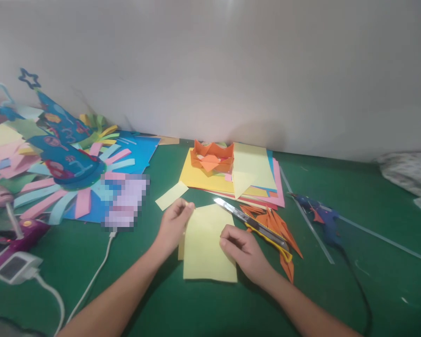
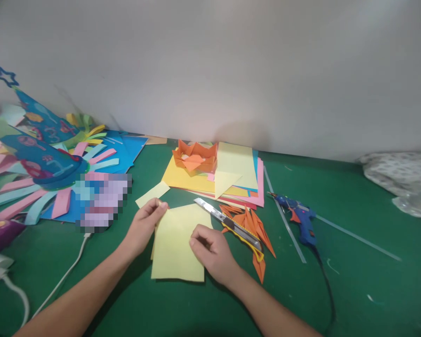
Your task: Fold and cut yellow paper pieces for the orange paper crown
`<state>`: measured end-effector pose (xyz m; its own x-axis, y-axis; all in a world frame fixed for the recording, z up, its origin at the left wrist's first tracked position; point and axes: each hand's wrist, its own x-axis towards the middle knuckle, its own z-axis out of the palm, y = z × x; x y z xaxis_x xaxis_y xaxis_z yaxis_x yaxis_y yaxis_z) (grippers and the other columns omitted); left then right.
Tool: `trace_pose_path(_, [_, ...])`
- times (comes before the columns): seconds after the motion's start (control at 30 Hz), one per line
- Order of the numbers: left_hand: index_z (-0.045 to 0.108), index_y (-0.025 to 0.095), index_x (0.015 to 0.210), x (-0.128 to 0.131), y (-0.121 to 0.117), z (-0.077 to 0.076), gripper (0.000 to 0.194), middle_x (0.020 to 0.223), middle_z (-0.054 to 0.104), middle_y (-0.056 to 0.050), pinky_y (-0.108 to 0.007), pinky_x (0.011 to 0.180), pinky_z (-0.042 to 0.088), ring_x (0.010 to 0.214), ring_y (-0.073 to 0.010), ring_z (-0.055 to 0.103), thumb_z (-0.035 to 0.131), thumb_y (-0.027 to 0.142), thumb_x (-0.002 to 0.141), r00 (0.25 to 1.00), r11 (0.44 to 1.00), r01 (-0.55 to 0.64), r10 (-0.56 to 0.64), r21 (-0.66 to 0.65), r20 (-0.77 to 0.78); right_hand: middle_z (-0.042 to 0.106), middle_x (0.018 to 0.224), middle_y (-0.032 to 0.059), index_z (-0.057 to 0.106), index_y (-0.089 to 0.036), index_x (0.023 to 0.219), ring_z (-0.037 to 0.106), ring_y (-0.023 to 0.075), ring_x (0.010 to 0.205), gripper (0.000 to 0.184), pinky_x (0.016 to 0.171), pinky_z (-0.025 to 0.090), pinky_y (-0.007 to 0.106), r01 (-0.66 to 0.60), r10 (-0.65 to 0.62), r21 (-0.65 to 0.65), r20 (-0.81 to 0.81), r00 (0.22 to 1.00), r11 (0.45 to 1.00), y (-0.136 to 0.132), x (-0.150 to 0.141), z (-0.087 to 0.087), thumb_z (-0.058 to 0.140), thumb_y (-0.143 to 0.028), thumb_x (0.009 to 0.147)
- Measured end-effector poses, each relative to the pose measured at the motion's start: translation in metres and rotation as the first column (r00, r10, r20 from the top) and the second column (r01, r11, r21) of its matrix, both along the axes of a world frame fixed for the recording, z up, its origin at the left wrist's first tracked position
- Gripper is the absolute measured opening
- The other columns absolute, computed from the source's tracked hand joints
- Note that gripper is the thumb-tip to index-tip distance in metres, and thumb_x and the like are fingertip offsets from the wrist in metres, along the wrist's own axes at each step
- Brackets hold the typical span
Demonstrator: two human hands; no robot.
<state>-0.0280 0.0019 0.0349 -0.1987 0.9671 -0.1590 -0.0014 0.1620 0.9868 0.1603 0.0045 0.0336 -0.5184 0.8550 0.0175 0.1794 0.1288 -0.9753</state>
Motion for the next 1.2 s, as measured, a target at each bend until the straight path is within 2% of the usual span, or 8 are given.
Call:
trace_pose_path(0.1, [0.04, 0.019, 0.065, -0.012, 0.009, -0.003, 0.04, 0.056, 0.036, 0.007, -0.019, 0.047, 0.027, 0.049, -0.0068, 0.032, 0.057, 0.054, 0.075, 0.996, 0.997, -0.081, 0.081, 0.014, -0.021, 0.036, 0.055, -0.0048, 0.04, -0.021, 0.059, 0.034, 0.0104, 0.051, 0.026, 0.05, 0.027, 0.024, 0.003, -0.003, -0.012, 0.0, 1.0, 1.0, 0.001, 0.002, -0.004, 0.049, -0.029, 0.083])
trace_pose_path(0.43, [0.045, 0.018, 0.063, -0.014, 0.014, -0.015, 0.035, 0.053, 0.037, 0.007, -0.019, 0.047, 0.026, 0.049, -0.0077, 0.034, 0.054, 0.048, 0.079, 0.965, 0.998, -0.037, 0.047, 0.043, -0.259, 0.034, 0.051, -0.0056, 0.037, -0.021, 0.056, 0.033, 0.0098, 0.048, 0.024, 0.046, 0.025, 0.023, 0.075, -0.078, 0.061, 0.045, 0.996, 0.995, 0.005, 0.006, -0.01, 0.047, -0.022, 0.077])
trace_pose_path(0.6, [0.048, 0.018, 0.069, -0.023, 0.018, -0.014, 0.031, 0.06, 0.045, 0.005, -0.019, 0.049, 0.03, 0.053, -0.0084, 0.04, 0.053, 0.046, 0.081, 0.951, 0.976, -0.182, 0.206, 0.121, -0.231, 0.032, 0.051, -0.0051, 0.034, -0.022, 0.055, 0.031, 0.0107, 0.048, 0.024, 0.046, 0.024, 0.025, 0.132, -0.135, 0.185, 0.002, 0.991, 0.974, 0.003, 0.014, -0.012, 0.045, -0.019, 0.077])
trace_pose_path(0.73, [0.053, 0.02, 0.086, -0.021, 0.017, -0.013, 0.023, 0.059, 0.042, 0.007, -0.019, 0.047, 0.028, 0.05, -0.0082, 0.038, 0.055, 0.042, 0.08, 0.963, 0.986, -0.119, 0.142, 0.114, -0.229, 0.044, 0.071, -0.0014, 0.045, -0.023, 0.078, 0.044, 0.0141, 0.063, 0.007, 0.058, 0.037, 0.027, 0.232, -0.197, 0.279, -0.149, 0.969, 0.932, 0.003, 0.015, -0.015, 0.045, -0.016, 0.08])
trace_pose_path(0.83, [0.051, 0.022, 0.094, -0.016, 0.015, -0.015, 0.019, 0.056, 0.034, 0.009, -0.018, 0.046, 0.025, 0.047, -0.0079, 0.032, 0.053, 0.037, 0.082, 0.961, 0.994, -0.048, 0.073, 0.098, -0.266, 0.047, 0.104, 0.005, 0.04, -0.026, 0.105, 0.05, 0.0199, 0.098, 0.039, 0.084, 0.042, 0.037, 0.127, -0.072, 0.324, -0.175, 0.982, 0.938, 0.003, 0.013, -0.017, 0.046, -0.008, 0.072])
trace_pose_path(0.93, [0.05, 0.023, 0.096, -0.014, 0.013, -0.017, 0.014, 0.058, 0.035, 0.008, -0.019, 0.047, 0.027, 0.048, -0.0081, 0.033, 0.048, 0.031, 0.084, 0.952, 0.994, 0.018, 0.017, 0.112, -0.305, 0.039, 0.127, 0.008, 0.036, -0.028, 0.113, 0.036, 0.0233, 0.125, 0.06, 0.099, 0.034, 0.044, -0.037, 0.054, 0.368, -0.037, 0.998, 0.929, 0.001, 0.012, -0.017, 0.042, 0.001, 0.06])
trace_pose_path(1.07, [0.053, 0.022, 0.098, -0.015, 0.013, -0.018, 0.016, 0.076, 0.053, 0.002, -0.02, 0.053, 0.036, 0.057, -0.0096, 0.046, 0.043, 0.023, 0.086, 0.923, 0.986, 0.091, -0.031, 0.139, -0.384, 0.033, 0.138, 0.009, 0.035, -0.027, 0.115, 0.026, 0.0243, 0.133, 0.069, 0.105, 0.027, 0.049, -0.154, 0.118, 0.405, 0.112, 0.987, 0.901, -0.001, 0.014, -0.013, 0.04, 0.003, 0.053])
trace_pose_path(1.2, [0.061, 0.02, 0.092, -0.014, 0.014, -0.023, 0.019, 0.106, 0.057, -0.006, -0.025, 0.071, 0.046, 0.095, -0.0171, 0.056, 0.044, 0.018, 0.084, 0.891, 0.96, 0.108, 0.022, 0.258, -0.454, 0.028, 0.142, 0.0111, 0.037, -0.025, 0.116, 0.023, 0.0256, 0.135, 0.068, 0.106, 0.027, 0.05, -0.193, 0.122, 0.469, 0.178, 0.976, 0.862, 0.0, 0.015, -0.013, 0.04, 0.003, 0.054])
